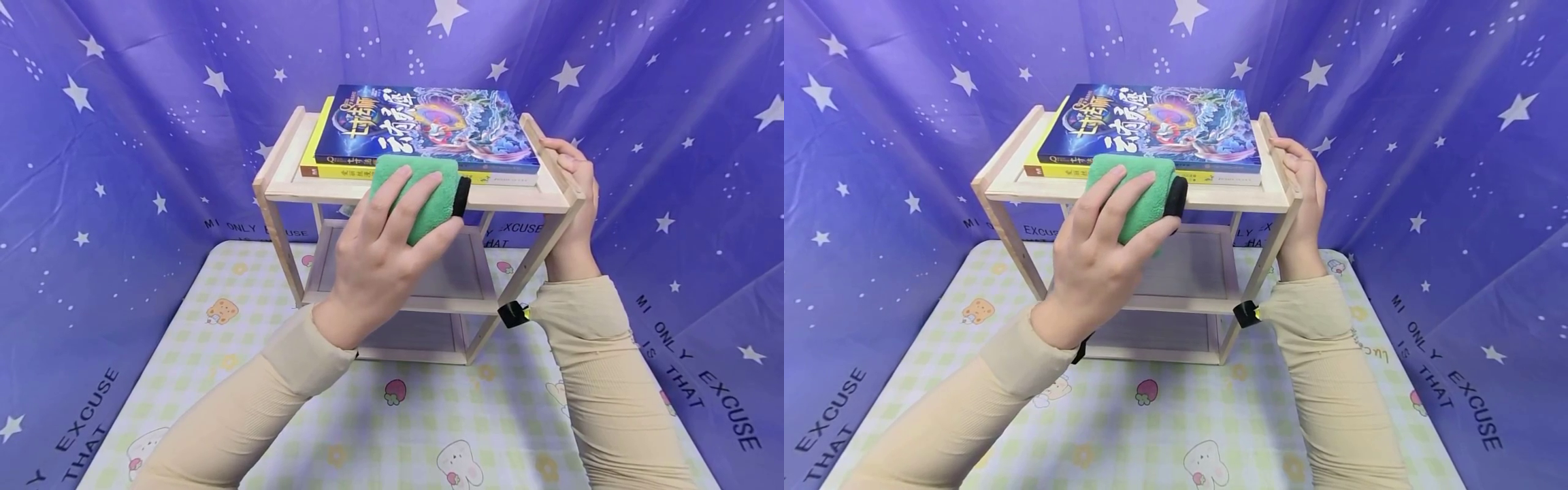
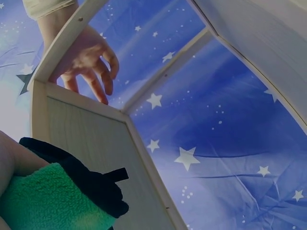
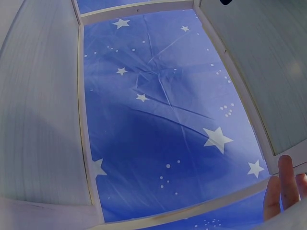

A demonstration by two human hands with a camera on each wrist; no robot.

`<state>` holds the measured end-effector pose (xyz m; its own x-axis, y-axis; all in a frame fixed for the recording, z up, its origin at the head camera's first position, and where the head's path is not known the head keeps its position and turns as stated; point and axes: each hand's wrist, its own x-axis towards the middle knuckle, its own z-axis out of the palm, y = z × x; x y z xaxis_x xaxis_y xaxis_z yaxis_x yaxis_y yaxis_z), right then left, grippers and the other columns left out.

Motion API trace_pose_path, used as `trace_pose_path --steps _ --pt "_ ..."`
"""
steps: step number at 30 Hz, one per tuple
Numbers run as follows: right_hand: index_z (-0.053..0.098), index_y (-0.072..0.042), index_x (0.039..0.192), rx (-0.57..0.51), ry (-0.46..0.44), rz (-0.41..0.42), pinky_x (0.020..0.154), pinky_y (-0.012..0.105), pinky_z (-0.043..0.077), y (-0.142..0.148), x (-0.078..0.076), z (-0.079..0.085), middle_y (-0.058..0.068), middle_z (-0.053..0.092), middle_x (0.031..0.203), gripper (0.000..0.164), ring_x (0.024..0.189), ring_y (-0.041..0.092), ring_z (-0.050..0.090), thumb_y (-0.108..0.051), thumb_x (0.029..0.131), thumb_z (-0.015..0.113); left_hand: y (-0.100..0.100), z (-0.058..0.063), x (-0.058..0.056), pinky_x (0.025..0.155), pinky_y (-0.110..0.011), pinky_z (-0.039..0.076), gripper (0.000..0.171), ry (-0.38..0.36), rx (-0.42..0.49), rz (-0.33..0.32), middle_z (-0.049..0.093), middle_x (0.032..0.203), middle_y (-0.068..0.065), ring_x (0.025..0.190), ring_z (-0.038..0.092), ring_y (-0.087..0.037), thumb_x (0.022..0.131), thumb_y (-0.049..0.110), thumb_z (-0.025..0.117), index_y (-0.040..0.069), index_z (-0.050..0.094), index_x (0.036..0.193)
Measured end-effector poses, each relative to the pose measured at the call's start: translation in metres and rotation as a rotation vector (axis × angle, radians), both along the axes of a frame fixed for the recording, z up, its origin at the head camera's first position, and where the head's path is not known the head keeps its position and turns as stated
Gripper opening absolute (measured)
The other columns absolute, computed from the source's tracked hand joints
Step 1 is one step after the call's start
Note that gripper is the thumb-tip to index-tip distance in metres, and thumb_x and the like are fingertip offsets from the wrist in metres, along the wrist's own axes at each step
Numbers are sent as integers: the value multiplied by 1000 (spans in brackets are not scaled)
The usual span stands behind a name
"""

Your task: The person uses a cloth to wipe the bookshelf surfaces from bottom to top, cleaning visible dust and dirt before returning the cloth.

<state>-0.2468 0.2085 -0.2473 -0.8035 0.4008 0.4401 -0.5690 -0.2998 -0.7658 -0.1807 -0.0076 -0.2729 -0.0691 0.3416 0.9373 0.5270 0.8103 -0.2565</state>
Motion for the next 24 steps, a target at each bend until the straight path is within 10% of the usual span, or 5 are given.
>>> trace_pose_path --steps 24 --pt "77 -10 90 7 -9 -13 81 18 49 0 1 -1 5 69 103 41 93 12 60 -10 99 37 -14 -2 2 100 -48 50 32 -37 26 11 61 132 -9 128 51 -31 94 3 58 29 72 106"
